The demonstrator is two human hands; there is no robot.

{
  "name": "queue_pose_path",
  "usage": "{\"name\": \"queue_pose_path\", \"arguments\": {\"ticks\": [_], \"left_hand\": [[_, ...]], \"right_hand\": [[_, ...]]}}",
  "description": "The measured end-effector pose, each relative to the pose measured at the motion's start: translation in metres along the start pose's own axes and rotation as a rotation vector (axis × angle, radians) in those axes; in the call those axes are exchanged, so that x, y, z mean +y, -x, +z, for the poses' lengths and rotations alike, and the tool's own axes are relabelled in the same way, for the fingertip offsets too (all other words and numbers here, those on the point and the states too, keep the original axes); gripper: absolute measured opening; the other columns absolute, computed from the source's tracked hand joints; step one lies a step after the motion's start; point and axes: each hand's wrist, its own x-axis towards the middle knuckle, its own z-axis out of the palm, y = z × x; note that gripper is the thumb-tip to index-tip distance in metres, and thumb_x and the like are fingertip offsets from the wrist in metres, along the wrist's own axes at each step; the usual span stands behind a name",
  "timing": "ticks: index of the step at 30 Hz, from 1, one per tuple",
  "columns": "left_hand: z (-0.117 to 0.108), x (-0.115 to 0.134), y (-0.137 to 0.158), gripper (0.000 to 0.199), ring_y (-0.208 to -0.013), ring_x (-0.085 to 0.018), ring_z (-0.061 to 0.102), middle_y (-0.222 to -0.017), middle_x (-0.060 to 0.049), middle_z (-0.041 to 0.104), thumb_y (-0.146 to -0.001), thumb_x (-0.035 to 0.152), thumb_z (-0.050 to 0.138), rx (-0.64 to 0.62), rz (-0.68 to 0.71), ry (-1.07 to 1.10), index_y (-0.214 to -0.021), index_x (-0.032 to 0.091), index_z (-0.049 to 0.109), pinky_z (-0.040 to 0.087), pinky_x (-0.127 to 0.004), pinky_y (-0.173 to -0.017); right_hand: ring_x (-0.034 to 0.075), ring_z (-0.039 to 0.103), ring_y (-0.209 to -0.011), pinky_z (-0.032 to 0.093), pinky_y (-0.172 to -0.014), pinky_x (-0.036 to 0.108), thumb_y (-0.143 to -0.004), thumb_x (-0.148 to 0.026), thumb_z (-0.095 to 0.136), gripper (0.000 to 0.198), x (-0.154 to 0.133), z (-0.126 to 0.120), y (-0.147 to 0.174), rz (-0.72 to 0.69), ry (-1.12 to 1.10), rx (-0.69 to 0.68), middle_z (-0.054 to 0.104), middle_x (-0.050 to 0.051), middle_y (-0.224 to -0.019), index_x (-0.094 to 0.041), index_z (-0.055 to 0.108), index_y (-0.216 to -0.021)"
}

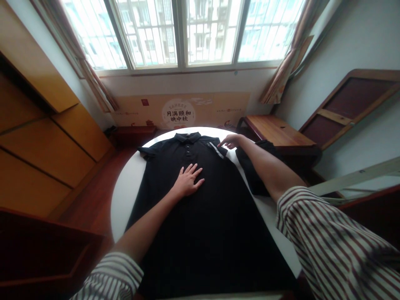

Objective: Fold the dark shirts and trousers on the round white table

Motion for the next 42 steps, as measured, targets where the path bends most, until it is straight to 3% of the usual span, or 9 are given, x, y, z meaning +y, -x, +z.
{"name": "queue_pose_path", "arguments": {"ticks": [8,12,15,21,26,29,32,38,42], "left_hand": [[0.000,0.001,0.000,0.063,-0.149,-0.028,0.023,-0.161,-0.006,0.029,-0.098,0.061,0.032,0.010,-0.005,0.004,-0.151,0.028,0.037,0.016,-0.057,-0.120],[0.001,0.000,0.000,0.063,-0.149,-0.029,0.023,-0.161,-0.006,0.029,-0.098,0.061,0.032,0.013,-0.002,0.004,-0.151,0.027,0.038,0.017,-0.057,-0.120],[0.001,0.000,0.000,0.063,-0.149,-0.029,0.022,-0.161,-0.006,0.029,-0.098,0.061,0.031,0.009,0.001,0.007,-0.151,0.027,0.038,0.018,-0.058,-0.120],[0.000,0.001,0.001,0.063,-0.149,-0.029,0.022,-0.161,-0.006,0.028,-0.098,0.061,0.031,0.006,-0.001,0.007,-0.150,0.027,0.038,0.018,-0.057,-0.120],[-0.001,0.001,0.001,0.063,-0.149,-0.029,0.022,-0.161,-0.007,0.028,-0.098,0.060,0.030,0.008,0.002,0.007,-0.151,0.026,0.038,0.018,-0.057,-0.120],[-0.001,0.001,0.001,0.063,-0.149,-0.029,0.022,-0.161,-0.007,0.028,-0.098,0.060,0.031,0.010,0.004,0.004,-0.150,0.026,0.038,0.018,-0.058,-0.119],[-0.001,0.001,0.001,0.063,-0.149,-0.029,0.022,-0.161,-0.008,0.028,-0.098,0.060,0.031,0.013,0.004,0.004,-0.150,0.025,0.039,0.018,-0.058,-0.119],[-0.002,0.003,0.001,0.062,-0.149,-0.028,0.023,-0.160,-0.006,0.029,-0.098,0.059,0.033,0.019,-0.008,0.008,-0.150,0.026,0.039,0.018,-0.056,-0.120],[-0.002,0.003,0.001,0.062,-0.149,-0.028,0.024,-0.160,-0.006,0.031,-0.097,0.060,0.033,0.031,-0.012,0.015,-0.149,0.028,0.040,0.018,-0.055,-0.120]], "right_hand": [[0.023,0.064,-0.079,0.057,-0.064,0.033,-0.056,-0.042,0.092,0.057,-0.016,0.025,0.019,-0.024,0.196,0.106,0.064,0.010,-0.083,-0.009,0.062,-0.092],[0.022,0.063,-0.070,0.056,-0.063,0.031,-0.065,-0.024,0.087,0.034,-0.027,0.037,0.024,-0.070,0.274,0.216,0.062,0.007,-0.068,-0.008,0.065,-0.085],[0.017,0.060,-0.067,0.052,-0.064,0.027,-0.079,-0.020,0.073,0.018,-0.028,0.028,0.033,-0.107,0.291,0.296,0.060,0.007,-0.064,-0.006,0.064,-0.085],[0.023,0.060,-0.089,0.048,-0.080,0.033,-0.090,-0.016,0.056,0.020,-0.023,-0.001,0.051,-0.124,0.330,0.482,0.063,0.021,-0.092,0.000,0.060,-0.100],[0.027,0.059,-0.101,0.047,-0.086,0.033,-0.085,-0.021,0.065,0.032,-0.029,0.030,0.054,-0.263,0.406,0.491,0.062,0.023,-0.113,-0.006,0.061,-0.112],[0.024,0.062,-0.098,0.047,-0.084,0.027,-0.081,-0.031,0.071,0.033,-0.034,0.066,0.049,-0.389,0.457,0.397,0.068,0.014,-0.109,-0.013,0.067,-0.108],[0.024,0.065,-0.095,0.047,-0.083,0.026,-0.087,-0.038,0.062,0.027,-0.034,0.087,0.037,-0.423,0.497,0.352,0.072,0.012,-0.102,-0.015,0.073,-0.099],[0.028,0.059,-0.115,0.044,-0.097,0.032,-0.090,-0.025,0.051,0.041,-0.025,0.059,-0.005,-0.286,0.532,0.452,0.061,0.018,-0.131,-0.012,0.064,-0.127],[0.035,0.043,-0.133,0.036,-0.107,0.046,-0.094,-0.036,0.049,0.054,-0.013,0.050,-0.026,-0.242,0.566,0.406,0.045,0.017,-0.148,-0.021,0.048,-0.146]]}}
